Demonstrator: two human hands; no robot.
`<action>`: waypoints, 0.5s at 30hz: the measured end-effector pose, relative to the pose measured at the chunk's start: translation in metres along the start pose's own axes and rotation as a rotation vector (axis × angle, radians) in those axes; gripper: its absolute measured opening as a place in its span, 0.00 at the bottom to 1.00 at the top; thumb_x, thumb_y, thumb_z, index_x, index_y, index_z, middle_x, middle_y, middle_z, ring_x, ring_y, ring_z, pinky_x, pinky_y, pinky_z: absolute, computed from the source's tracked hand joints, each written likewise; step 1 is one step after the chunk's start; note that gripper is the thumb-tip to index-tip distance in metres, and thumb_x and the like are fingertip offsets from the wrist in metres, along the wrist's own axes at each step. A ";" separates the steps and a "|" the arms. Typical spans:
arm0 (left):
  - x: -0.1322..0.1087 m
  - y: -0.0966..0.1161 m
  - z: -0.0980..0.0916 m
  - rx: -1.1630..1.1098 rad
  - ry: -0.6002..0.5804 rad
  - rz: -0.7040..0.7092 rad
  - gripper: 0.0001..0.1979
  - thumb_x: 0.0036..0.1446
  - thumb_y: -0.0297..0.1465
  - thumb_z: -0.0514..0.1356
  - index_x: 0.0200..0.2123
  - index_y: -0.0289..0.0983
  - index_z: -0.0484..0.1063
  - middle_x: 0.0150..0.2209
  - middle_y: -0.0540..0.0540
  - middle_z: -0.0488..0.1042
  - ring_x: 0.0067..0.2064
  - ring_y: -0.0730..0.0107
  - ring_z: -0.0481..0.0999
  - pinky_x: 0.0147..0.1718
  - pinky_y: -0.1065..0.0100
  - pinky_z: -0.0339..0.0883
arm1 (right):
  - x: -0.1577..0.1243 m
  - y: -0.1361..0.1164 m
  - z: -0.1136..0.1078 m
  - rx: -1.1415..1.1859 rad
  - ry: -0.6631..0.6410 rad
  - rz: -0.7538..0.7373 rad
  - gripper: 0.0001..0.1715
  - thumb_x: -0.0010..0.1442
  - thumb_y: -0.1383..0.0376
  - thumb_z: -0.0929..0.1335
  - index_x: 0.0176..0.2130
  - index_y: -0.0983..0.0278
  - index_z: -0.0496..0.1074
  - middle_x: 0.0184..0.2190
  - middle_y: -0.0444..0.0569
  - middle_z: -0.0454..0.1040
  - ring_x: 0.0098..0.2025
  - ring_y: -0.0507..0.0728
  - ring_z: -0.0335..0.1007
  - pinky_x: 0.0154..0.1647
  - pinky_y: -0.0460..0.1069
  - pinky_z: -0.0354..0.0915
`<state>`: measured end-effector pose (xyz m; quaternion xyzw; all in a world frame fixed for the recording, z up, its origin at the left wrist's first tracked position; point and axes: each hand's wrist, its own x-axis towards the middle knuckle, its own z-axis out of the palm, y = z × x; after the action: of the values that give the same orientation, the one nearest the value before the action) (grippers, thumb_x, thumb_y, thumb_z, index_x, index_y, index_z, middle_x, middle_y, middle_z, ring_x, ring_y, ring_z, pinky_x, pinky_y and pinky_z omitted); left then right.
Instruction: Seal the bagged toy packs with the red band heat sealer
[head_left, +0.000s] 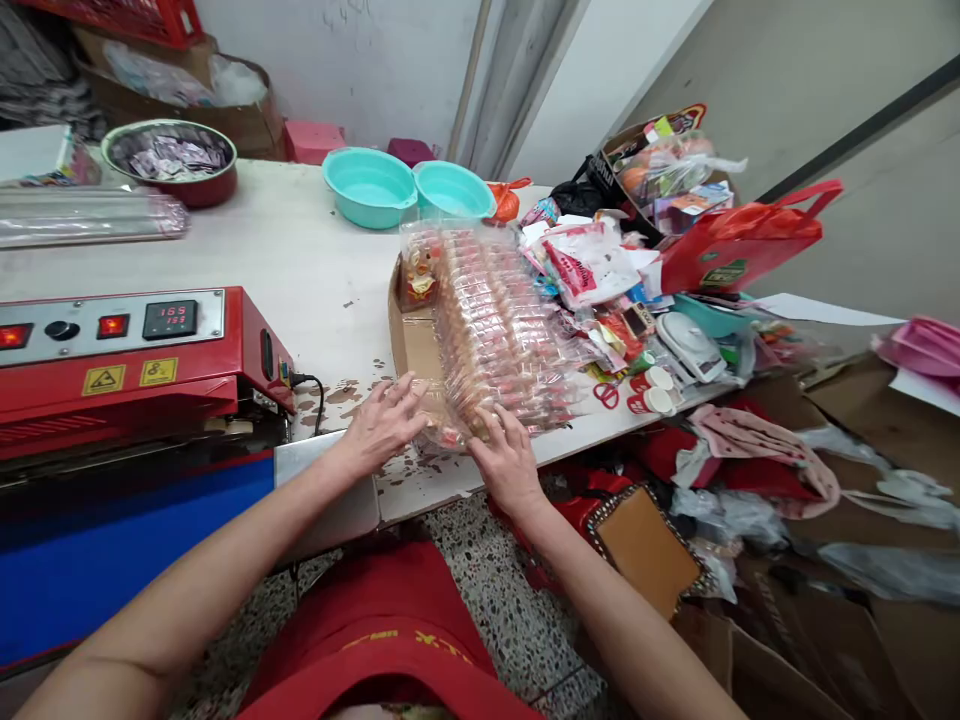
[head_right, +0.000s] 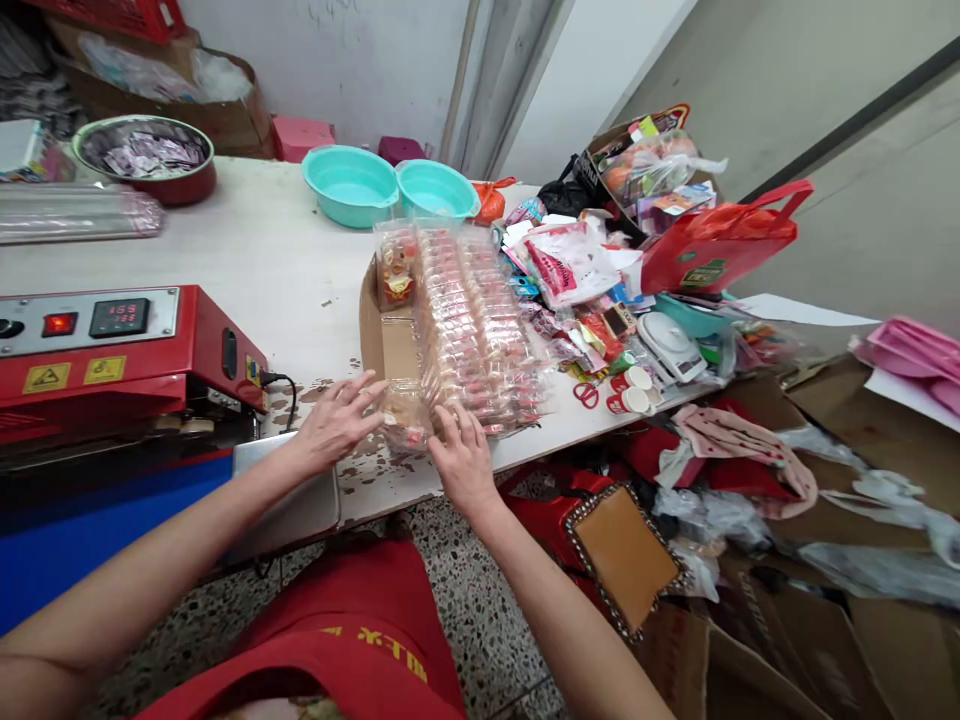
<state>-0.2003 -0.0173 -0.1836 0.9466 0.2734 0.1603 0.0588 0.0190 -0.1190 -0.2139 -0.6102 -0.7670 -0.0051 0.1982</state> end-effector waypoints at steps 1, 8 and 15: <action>0.006 -0.006 -0.007 -0.007 -0.001 -0.013 0.11 0.55 0.21 0.58 0.37 0.41 0.76 0.60 0.40 0.66 0.64 0.48 0.58 0.56 0.45 0.58 | 0.009 0.004 -0.007 0.027 -0.006 -0.012 0.06 0.62 0.67 0.67 0.37 0.58 0.75 0.60 0.51 0.65 0.66 0.66 0.51 0.63 0.66 0.53; 0.067 -0.018 -0.094 -0.436 -0.013 -0.168 0.08 0.58 0.36 0.60 0.31 0.38 0.74 0.58 0.43 0.67 0.61 0.54 0.62 0.57 0.48 0.57 | 0.101 0.034 -0.100 0.511 0.016 -0.125 0.12 0.58 0.56 0.71 0.27 0.59 0.72 0.52 0.50 0.73 0.56 0.64 0.66 0.57 0.63 0.62; 0.067 -0.003 -0.123 -1.413 0.280 -0.604 0.34 0.48 0.30 0.67 0.58 0.42 0.60 0.47 0.41 0.76 0.46 0.60 0.76 0.44 0.61 0.68 | 0.170 0.018 -0.107 1.132 0.045 0.117 0.14 0.51 0.54 0.74 0.26 0.62 0.75 0.29 0.49 0.79 0.34 0.58 0.76 0.37 0.53 0.71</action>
<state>-0.1892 0.0244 -0.0497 0.5401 0.3571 0.3915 0.6538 0.0376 0.0180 -0.0668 -0.4500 -0.6107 0.4049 0.5105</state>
